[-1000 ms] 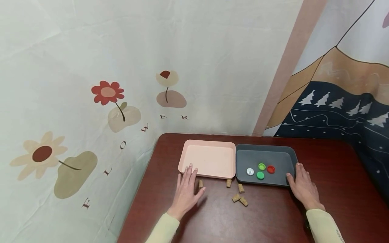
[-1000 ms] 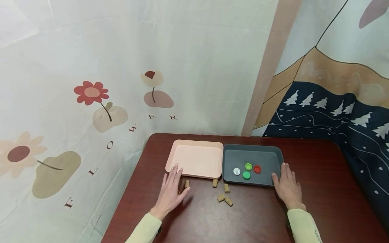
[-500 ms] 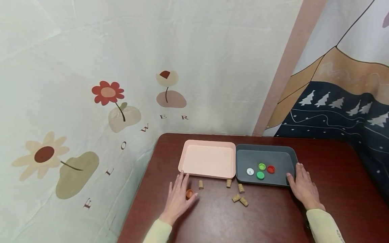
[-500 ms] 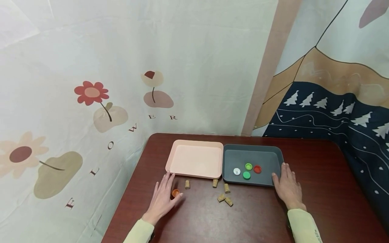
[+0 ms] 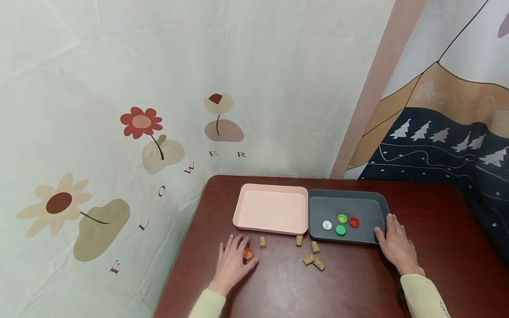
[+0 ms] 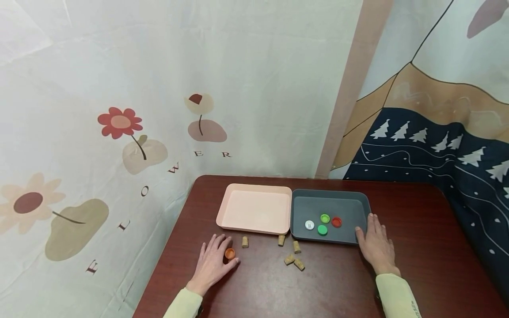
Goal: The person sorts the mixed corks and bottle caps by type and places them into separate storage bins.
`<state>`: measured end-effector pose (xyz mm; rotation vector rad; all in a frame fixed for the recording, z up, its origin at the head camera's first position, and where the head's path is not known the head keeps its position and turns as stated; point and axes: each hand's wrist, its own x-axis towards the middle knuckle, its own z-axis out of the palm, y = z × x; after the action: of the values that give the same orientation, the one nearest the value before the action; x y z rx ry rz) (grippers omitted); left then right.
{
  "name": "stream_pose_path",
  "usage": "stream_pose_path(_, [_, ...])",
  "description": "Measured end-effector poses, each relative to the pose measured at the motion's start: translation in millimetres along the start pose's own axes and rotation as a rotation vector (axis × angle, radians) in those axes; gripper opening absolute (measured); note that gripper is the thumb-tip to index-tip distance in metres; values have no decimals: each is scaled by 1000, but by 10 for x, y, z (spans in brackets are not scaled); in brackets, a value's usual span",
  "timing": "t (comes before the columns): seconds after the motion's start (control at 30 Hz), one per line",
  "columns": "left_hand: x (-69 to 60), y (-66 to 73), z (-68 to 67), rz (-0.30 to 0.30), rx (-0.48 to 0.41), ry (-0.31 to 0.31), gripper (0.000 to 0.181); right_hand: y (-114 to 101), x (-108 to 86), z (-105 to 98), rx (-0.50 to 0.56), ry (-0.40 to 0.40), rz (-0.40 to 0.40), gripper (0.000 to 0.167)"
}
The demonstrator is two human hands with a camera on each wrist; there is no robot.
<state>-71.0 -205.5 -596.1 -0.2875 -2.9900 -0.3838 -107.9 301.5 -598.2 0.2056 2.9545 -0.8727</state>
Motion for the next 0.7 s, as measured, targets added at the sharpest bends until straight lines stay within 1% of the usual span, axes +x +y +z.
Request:
stream_pose_path(0.17, [5,0,18,26,16,29,59,-9,-4,-3,-7,-4,7,80])
stream_pose_path(0.37, [6,-14,56,65,58,51,45,-13,2,-8,-3,-9,15,81])
stream_pose_path(0.57, [2,-12,74,111,82,92,37,-2,8,-6,-7,-9,15,80])
stream_pose_path(0.7, [-3,8,58,110,94,92,34,-2,12,-2,-9,-7,17,80])
